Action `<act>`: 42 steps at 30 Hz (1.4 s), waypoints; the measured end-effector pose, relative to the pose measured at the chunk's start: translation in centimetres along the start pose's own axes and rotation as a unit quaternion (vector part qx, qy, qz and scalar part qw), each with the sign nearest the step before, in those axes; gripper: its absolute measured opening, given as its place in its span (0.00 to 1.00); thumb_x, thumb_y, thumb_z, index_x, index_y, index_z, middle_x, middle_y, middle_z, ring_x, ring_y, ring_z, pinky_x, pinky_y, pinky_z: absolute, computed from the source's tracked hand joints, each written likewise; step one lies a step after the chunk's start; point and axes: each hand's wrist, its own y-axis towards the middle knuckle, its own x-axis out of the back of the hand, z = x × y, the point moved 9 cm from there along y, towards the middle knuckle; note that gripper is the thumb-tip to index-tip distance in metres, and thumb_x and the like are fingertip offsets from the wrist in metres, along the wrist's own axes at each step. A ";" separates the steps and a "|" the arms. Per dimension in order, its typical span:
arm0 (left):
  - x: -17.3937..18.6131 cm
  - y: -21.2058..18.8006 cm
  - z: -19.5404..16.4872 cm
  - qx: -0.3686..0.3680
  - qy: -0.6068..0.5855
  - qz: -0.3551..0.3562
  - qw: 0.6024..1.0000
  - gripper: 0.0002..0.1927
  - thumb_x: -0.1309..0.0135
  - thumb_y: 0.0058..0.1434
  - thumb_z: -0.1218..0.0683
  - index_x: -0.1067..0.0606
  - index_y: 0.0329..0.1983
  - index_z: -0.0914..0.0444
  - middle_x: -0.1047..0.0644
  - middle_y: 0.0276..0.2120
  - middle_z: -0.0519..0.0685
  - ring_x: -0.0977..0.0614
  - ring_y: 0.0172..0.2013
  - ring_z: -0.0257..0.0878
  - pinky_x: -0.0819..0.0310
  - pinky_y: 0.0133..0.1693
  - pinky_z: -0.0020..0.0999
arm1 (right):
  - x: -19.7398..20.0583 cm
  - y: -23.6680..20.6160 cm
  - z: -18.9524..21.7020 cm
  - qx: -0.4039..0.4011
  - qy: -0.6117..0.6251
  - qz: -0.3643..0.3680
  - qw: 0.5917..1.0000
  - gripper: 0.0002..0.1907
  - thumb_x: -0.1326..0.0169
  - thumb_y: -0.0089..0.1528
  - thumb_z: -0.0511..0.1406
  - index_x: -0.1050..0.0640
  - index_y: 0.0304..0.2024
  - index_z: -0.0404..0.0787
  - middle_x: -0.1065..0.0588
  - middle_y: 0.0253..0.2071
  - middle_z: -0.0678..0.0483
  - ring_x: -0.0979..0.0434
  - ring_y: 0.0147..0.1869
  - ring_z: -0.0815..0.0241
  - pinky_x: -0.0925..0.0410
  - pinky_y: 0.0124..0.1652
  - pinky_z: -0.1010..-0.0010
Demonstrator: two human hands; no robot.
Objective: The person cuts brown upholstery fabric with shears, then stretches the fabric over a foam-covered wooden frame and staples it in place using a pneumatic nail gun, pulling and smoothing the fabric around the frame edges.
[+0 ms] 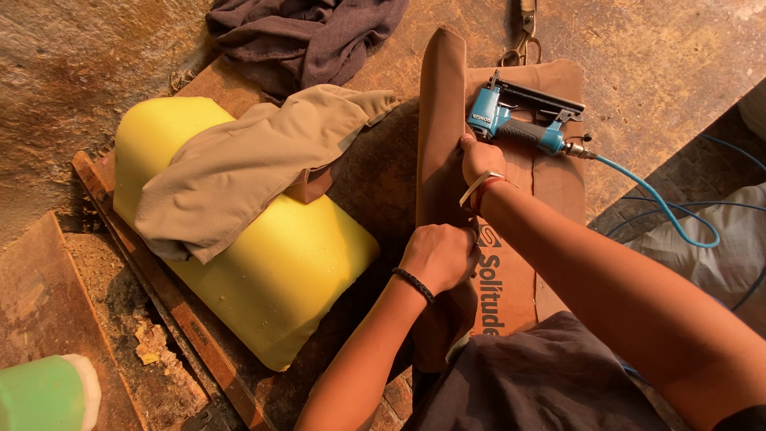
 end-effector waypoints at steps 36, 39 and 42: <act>0.3 21.4 11.7 -0.015 0.191 -0.057 0.980 0.40 0.66 0.75 0.38 0.62 0.79 0.63 0.62 0.79 0.57 0.62 0.77 0.52 0.71 0.73 0.49 | -3.4 0.8 -5.5 0.122 0.206 0.054 0.969 0.18 0.55 0.71 0.44 0.20 0.46 0.39 0.22 0.35 0.62 0.27 0.37 0.74 0.31 0.38 0.80; 2.1 21.0 10.7 -0.033 0.028 -0.108 0.993 0.39 0.64 0.74 0.39 0.56 0.80 0.63 0.58 0.80 0.57 0.59 0.79 0.50 0.68 0.77 0.45 | -3.8 0.2 -5.4 0.090 0.245 0.106 0.959 0.19 0.56 0.73 0.44 0.20 0.43 0.37 0.24 0.33 0.61 0.30 0.35 0.72 0.33 0.36 0.78; 2.8 15.7 12.0 -0.039 -0.308 -0.180 0.933 0.38 0.66 0.77 0.43 0.58 0.80 0.69 0.60 0.80 0.62 0.61 0.80 0.53 0.70 0.77 0.45 | -3.5 -0.1 -5.4 0.086 0.224 0.101 0.965 0.20 0.56 0.73 0.44 0.21 0.41 0.36 0.25 0.32 0.60 0.31 0.33 0.71 0.34 0.34 0.77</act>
